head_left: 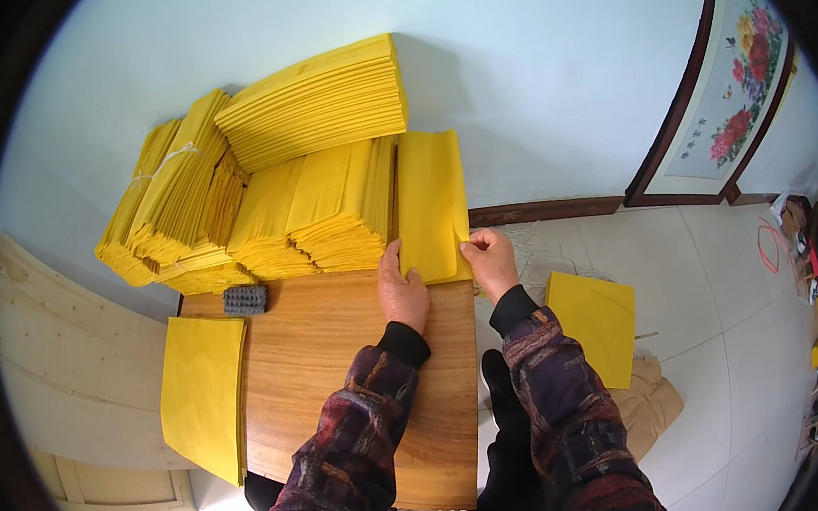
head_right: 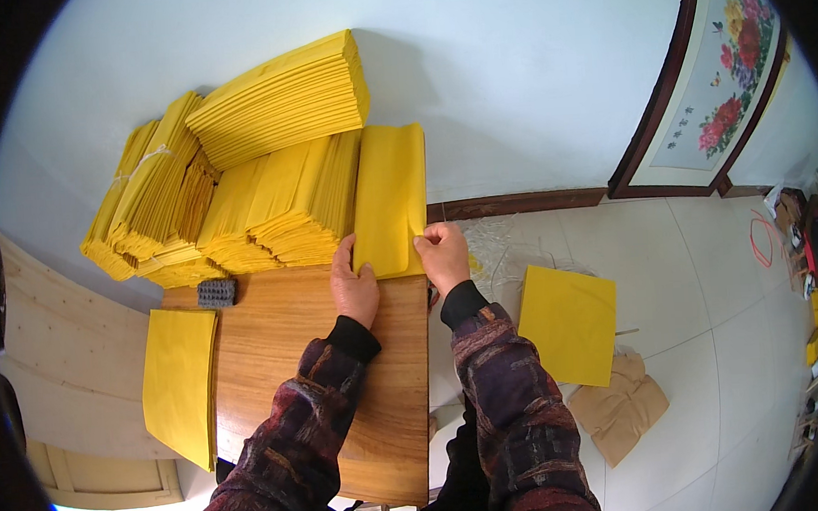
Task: The person folds yellow paper sheets by hand on a wooden table, aligning edges and pressing creases. They stack the folded sheets into neat piles and move stacks between the table and the floor.
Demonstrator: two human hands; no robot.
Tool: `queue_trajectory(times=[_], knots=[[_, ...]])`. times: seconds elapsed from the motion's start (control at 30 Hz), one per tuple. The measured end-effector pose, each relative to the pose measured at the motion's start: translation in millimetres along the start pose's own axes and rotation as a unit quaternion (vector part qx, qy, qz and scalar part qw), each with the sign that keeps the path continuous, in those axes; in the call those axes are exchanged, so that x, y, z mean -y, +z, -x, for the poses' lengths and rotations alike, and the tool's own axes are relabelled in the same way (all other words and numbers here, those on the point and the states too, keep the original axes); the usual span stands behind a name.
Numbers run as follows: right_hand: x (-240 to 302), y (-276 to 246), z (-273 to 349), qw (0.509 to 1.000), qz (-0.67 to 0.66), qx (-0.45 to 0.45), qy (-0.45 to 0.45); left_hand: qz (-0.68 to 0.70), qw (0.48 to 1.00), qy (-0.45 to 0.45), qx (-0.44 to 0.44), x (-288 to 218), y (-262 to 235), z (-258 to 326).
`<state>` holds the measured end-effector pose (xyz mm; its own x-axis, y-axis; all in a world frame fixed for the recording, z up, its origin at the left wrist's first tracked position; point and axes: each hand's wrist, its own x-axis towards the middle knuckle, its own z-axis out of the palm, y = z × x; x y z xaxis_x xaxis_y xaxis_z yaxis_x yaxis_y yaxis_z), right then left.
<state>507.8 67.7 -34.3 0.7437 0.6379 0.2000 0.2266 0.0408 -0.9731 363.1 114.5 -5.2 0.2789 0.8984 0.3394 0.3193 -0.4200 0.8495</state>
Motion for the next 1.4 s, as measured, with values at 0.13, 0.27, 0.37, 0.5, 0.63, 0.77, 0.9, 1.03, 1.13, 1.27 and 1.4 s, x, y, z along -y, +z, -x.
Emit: queue_trajectory(times=[0.13,0.27,0.37,0.5,0.63,0.77,0.9,1.03,1.13,1.27,1.4], knots=[[1.4,-0.6,1.4,0.999,-0.005,0.007,0.033,-0.002,1.0,0.006,-0.011,2.7,1.3,0.0],[7.2,-1.7,2.9,0.999,0.005,0.001,0.047,0.04,0.999,-0.013,-0.014,3.1,2.2,-0.3],[12.1,-5.1,5.2,0.996,-0.022,0.024,0.078,0.066,0.998,0.002,-0.022,0.1,1.4,2.1],[16.3,-6.6,8.2,0.995,-0.029,0.024,0.091,0.002,0.999,-0.015,-0.037,-5.7,-3.5,2.9],[13.8,-8.7,12.9,0.997,-0.022,0.018,0.079,-0.056,0.997,0.029,-0.035,-7.5,-12.5,13.4],[10.6,-13.7,22.2,0.997,-0.024,0.031,0.072,-0.086,0.994,0.066,0.029,-1.2,-31.2,30.6],[15.1,-31.4,48.6,0.988,-0.077,0.045,0.123,-0.054,0.991,0.054,0.112,7.4,-76.3,63.7],[31.7,-50.4,92.4,0.97,-0.096,0.091,0.203,-0.027,0.974,0.081,0.208,7.2,-141.6,119.8],[47.8,-59.5,133.1,0.97,-0.115,0.098,0.189,-0.007,0.963,0.055,0.265,4.4,-185.7,162.2],[60.9,-62.3,190.4,0.972,-0.139,0.1,0.159,-0.026,0.952,0.084,0.292,2.9,-227.2,204.8],[64.8,-65.9,235.4,0.988,-0.075,0.098,0.094,-0.07,0.948,0.135,0.281,5.6,-250.8,229.0]])
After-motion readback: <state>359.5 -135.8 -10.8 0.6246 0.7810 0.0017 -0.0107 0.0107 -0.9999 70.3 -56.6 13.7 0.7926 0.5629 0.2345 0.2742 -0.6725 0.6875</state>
